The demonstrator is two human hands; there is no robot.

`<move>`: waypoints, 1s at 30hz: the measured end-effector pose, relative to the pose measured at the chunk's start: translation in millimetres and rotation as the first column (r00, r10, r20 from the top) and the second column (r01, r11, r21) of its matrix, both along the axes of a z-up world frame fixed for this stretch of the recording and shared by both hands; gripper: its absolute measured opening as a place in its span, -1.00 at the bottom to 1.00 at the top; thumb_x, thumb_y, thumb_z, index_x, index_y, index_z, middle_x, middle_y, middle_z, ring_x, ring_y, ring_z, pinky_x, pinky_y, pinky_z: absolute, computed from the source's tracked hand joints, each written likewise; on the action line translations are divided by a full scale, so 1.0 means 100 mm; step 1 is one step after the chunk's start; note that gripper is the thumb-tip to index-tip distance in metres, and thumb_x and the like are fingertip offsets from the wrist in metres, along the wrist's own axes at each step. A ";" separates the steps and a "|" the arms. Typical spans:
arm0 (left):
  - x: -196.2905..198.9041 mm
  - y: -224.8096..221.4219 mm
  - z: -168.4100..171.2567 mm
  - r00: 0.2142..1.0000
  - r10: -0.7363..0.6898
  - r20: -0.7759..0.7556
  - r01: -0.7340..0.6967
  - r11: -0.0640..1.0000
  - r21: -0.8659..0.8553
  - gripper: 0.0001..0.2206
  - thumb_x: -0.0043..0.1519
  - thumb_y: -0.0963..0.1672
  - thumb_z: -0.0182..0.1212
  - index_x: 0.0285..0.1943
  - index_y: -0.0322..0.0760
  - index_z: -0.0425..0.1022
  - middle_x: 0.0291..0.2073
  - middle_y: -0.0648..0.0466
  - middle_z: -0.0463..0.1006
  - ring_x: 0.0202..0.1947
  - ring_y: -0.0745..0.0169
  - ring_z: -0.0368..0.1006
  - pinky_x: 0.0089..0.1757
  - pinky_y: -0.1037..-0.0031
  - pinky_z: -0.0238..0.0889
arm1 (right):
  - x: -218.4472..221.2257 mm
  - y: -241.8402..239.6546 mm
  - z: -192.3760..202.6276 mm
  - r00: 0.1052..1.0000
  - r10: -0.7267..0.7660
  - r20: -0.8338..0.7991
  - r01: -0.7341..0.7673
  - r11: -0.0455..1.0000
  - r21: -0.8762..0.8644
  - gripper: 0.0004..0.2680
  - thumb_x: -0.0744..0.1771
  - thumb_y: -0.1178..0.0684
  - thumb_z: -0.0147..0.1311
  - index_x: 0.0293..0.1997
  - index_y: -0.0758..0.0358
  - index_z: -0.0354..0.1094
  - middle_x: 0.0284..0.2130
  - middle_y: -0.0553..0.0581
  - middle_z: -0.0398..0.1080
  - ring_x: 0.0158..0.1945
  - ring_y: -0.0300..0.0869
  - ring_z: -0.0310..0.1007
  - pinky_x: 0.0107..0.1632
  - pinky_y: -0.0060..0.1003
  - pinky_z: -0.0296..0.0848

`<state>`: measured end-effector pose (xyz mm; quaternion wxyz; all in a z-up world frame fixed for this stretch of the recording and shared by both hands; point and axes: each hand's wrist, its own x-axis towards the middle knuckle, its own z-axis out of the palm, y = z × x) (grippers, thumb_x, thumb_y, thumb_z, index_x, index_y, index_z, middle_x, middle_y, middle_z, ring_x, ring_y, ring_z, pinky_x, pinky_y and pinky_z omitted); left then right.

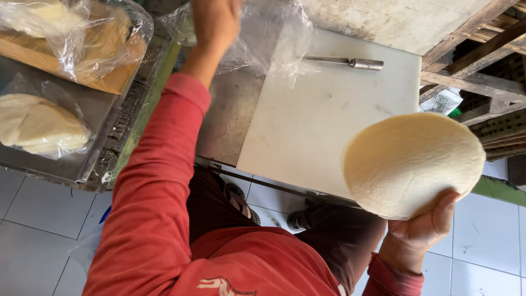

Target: The person separates thin circular wrappers by hand, peeling them apart one at a time and placing them in stacks on a white surface.

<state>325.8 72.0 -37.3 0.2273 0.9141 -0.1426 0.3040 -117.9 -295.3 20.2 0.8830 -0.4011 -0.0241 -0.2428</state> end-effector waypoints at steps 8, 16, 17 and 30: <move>-0.59 -0.28 0.05 0.909 0.060 -0.412 0.118 0.912 0.392 -0.38 0.33 0.13 0.04 0.53 -0.12 0.16 0.49 -0.27 -0.01 0.50 -0.41 -0.34 0.18 -0.51 -0.43 | 0.09 0.03 -0.14 0.992 0.057 -0.110 -0.050 0.997 0.065 -0.43 0.47 -0.13 0.06 0.64 0.35 -0.12 0.40 0.34 0.19 0.39 0.12 0.32 0.37 0.09 0.42; -2.24 -1.09 0.14 0.366 -0.875 -0.317 0.237 0.417 -0.878 -0.23 0.28 0.21 0.11 0.51 -0.33 0.15 0.25 -0.09 0.50 0.26 0.11 0.39 0.18 0.24 0.33 | 0.61 0.02 -0.21 0.910 0.137 -0.391 -0.163 0.986 -0.032 -0.59 0.43 -0.03 -0.03 0.41 0.47 0.13 0.20 0.29 0.41 0.19 -0.07 0.48 0.19 -0.19 0.51; -2.45 -1.17 0.08 0.263 -0.920 -0.290 0.097 0.324 -0.941 -0.28 0.26 0.14 0.19 0.47 -0.36 0.22 0.22 -0.08 0.52 0.24 0.13 0.41 0.16 0.26 0.35 | 0.76 0.00 -0.20 0.884 0.097 -0.458 -0.201 0.962 -0.184 -0.61 0.44 -0.03 0.00 0.36 0.48 0.19 0.11 0.26 0.45 0.10 -0.12 0.49 0.11 -0.25 0.51; -2.98 -0.97 -0.09 0.195 -0.970 -0.147 -0.306 0.082 -0.949 -0.20 0.18 -0.34 0.16 0.58 -0.24 -0.23 0.36 -0.15 0.27 0.26 0.10 0.36 0.17 0.22 0.38 | 1.44 -0.06 -0.61 0.888 -0.346 -0.302 -0.137 0.428 -0.894 -0.77 0.40 0.11 0.25 0.16 0.36 0.46 -0.32 0.02 0.49 -0.32 -0.35 0.40 -0.26 -0.43 0.44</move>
